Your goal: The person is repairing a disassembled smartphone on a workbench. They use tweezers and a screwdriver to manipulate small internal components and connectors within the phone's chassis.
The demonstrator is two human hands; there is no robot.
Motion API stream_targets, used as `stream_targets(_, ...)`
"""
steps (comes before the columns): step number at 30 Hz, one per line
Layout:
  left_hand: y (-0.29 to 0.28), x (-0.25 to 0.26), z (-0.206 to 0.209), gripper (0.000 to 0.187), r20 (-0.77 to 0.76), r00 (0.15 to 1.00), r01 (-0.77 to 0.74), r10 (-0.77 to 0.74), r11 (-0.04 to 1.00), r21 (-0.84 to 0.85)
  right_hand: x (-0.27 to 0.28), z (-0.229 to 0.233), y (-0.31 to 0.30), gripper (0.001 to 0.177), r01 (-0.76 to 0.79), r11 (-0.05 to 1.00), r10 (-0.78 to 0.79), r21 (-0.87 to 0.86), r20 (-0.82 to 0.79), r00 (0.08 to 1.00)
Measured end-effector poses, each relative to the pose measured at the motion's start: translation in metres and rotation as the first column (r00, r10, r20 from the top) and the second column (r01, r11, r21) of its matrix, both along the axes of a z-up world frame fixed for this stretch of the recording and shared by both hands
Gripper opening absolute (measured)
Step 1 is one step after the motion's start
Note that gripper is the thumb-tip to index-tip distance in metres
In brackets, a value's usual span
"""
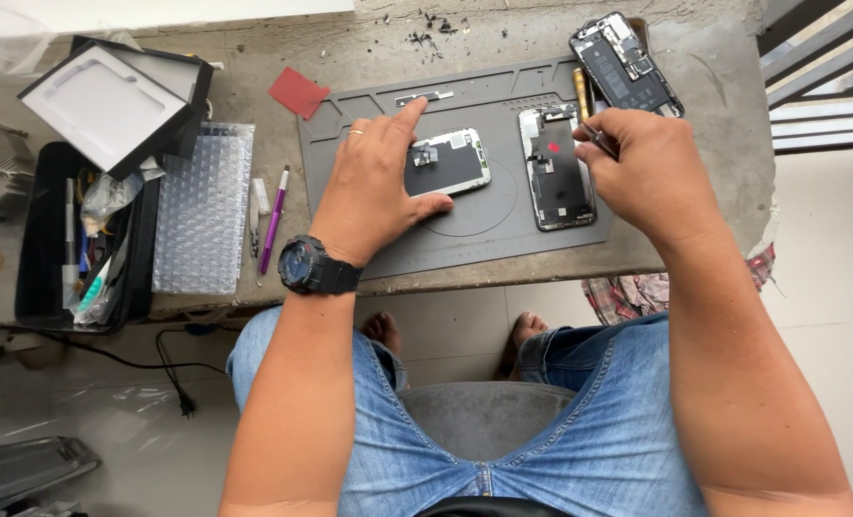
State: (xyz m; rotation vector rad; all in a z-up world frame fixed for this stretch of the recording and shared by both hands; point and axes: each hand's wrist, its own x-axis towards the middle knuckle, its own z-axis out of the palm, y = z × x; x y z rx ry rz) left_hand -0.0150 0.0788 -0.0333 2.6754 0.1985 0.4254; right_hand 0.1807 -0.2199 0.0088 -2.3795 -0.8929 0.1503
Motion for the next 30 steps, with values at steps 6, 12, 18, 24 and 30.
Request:
stream_targets(6,0.005,0.000,0.004,0.124,-0.009,1.000,-0.020,0.020,0.999,0.026,-0.004,0.006,0.001,0.016,-0.028,1.000,0.028,0.012,-0.012,1.000)
stream_targets(12,0.009,-0.001,0.006,0.119,-0.041,0.998,-0.044,0.044,0.999,0.021,-0.019,0.011,0.015,0.017,-0.116,0.991,0.116,0.064,0.009,0.993)
stream_targets(18,0.007,0.000,0.012,0.112,-0.089,0.995,-0.038,0.039,0.999,0.013,-0.018,0.011,0.015,0.039,-0.238,0.966,0.235,0.099,0.046,0.971)
stream_targets(24,0.006,0.000,0.015,0.106,-0.108,0.994,-0.026,0.031,0.999,0.045,-0.023,0.014,0.021,0.058,-0.287,0.954,0.284,0.081,0.049,0.958)
stream_targets(30,0.005,-0.001,0.015,0.100,-0.113,0.993,-0.027,0.031,0.999,0.041,-0.021,0.005,0.023,0.039,-0.281,0.958,0.279,0.062,0.041,0.959)
